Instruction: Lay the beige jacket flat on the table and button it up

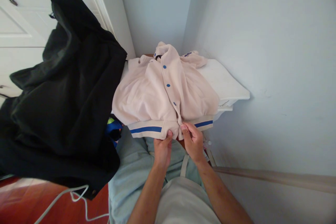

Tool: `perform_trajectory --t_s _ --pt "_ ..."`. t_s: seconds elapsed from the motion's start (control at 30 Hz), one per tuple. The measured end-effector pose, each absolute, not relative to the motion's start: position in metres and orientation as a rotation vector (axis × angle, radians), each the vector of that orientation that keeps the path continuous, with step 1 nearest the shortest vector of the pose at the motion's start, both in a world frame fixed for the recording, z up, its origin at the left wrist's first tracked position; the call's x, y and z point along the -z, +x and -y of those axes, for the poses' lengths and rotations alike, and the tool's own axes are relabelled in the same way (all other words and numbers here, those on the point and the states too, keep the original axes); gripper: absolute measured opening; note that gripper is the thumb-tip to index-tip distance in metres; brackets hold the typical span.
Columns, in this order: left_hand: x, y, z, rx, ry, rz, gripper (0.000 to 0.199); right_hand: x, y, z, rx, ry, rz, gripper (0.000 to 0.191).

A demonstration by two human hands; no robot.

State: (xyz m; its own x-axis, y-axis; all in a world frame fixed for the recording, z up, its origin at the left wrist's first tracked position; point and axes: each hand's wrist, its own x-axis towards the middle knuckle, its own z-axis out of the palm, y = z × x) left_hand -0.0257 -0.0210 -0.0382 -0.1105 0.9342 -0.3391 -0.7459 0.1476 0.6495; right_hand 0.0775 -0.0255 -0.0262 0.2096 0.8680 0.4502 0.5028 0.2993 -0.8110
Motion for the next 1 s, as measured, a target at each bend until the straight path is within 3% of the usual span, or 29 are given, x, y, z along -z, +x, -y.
perform_trajectory --t_s 0.27,0.53,0.77,1.0 --pt "0.038 -0.034 0.021 -1.277 0.054 -0.556 0.032 0.054 0.084 0.025 -0.691 -1.443 1.005 0.051" --pt "0.04 -0.046 0.025 -1.315 -0.024 -0.556 0.02 0.05 0.12 0.013 -1.117 -1.295 0.998 0.051" --pt "0.049 -0.039 0.018 -1.366 0.033 -0.668 0.024 0.023 0.109 0.003 -0.792 -1.31 1.314 0.05" --pt "0.036 -0.033 0.003 -1.517 0.097 -0.678 0.04 0.01 0.071 -0.036 -0.413 -1.51 1.61 0.062"
